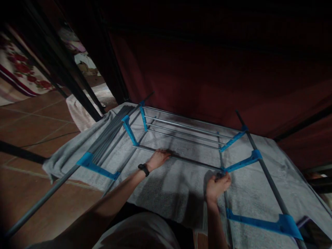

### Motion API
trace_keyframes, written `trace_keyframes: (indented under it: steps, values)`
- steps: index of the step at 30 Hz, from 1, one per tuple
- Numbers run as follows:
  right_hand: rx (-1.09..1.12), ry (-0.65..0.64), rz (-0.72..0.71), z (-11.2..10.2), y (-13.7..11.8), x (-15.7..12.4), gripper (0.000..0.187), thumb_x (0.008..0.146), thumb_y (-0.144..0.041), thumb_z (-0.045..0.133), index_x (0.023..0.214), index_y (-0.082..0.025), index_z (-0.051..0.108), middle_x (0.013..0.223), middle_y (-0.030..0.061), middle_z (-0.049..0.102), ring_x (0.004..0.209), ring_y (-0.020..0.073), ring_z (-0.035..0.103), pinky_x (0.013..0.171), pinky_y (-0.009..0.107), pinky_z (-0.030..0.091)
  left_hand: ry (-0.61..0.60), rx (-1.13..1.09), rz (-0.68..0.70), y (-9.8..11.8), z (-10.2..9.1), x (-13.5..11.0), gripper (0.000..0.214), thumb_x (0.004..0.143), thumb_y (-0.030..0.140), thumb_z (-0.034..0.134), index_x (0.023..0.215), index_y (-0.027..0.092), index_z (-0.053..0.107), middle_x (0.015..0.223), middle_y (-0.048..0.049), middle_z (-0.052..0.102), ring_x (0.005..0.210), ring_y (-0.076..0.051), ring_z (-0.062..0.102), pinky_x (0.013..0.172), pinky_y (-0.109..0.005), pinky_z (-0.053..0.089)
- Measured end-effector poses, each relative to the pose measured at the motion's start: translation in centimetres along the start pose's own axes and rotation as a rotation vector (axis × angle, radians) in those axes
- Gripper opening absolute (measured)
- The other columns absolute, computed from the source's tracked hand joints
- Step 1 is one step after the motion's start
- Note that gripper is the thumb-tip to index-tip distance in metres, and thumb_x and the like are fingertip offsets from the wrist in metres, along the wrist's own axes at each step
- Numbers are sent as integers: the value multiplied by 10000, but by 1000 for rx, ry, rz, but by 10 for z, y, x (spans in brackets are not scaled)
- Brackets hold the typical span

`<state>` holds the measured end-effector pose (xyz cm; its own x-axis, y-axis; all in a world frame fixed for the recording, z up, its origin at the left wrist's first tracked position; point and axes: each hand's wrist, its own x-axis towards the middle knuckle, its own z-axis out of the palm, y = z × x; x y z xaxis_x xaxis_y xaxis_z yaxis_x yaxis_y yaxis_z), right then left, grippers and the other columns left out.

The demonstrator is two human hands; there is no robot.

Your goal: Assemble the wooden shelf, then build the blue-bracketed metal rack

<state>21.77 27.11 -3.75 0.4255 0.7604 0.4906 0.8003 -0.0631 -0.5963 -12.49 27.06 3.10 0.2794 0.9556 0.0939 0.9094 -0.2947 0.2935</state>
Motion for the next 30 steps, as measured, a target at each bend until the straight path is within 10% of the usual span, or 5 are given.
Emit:
trace_keyframes:
  steps: [10,15,20,30]
  values:
    - [24,-570,-825,46,-116,-27,429,977,-183,393,1378,-195,545,1200,123,664,1129,260,554,1080,467,326,28,-23,4,4,-1,-3,245,986,259,502,1143,208,684,1119,-95,721,1013,-223,660,963,-393,427]
    - [-53,-670,-907,58,-117,-17,410,972,-139,420,1319,-239,612,1050,95,689,975,237,584,926,392,379,251,-140,-86,-4,-5,-26,239,993,280,485,1135,210,663,1100,-90,694,1070,-238,609,1017,-411,399]
    - [-64,-670,-929,61,-111,-17,433,959,-114,427,1325,-262,606,1042,83,683,971,233,581,896,379,376,720,-231,-827,-53,-7,-65,268,948,147,421,1168,161,574,1180,-153,608,1176,-280,536,1031,-417,397]
    - [-67,-670,-932,68,-107,-17,456,952,-106,397,1332,-264,595,1021,87,676,949,244,568,886,395,369,564,-297,-996,-112,-12,-54,235,845,104,494,1033,159,626,1028,-136,653,1005,-243,622,872,-330,455]
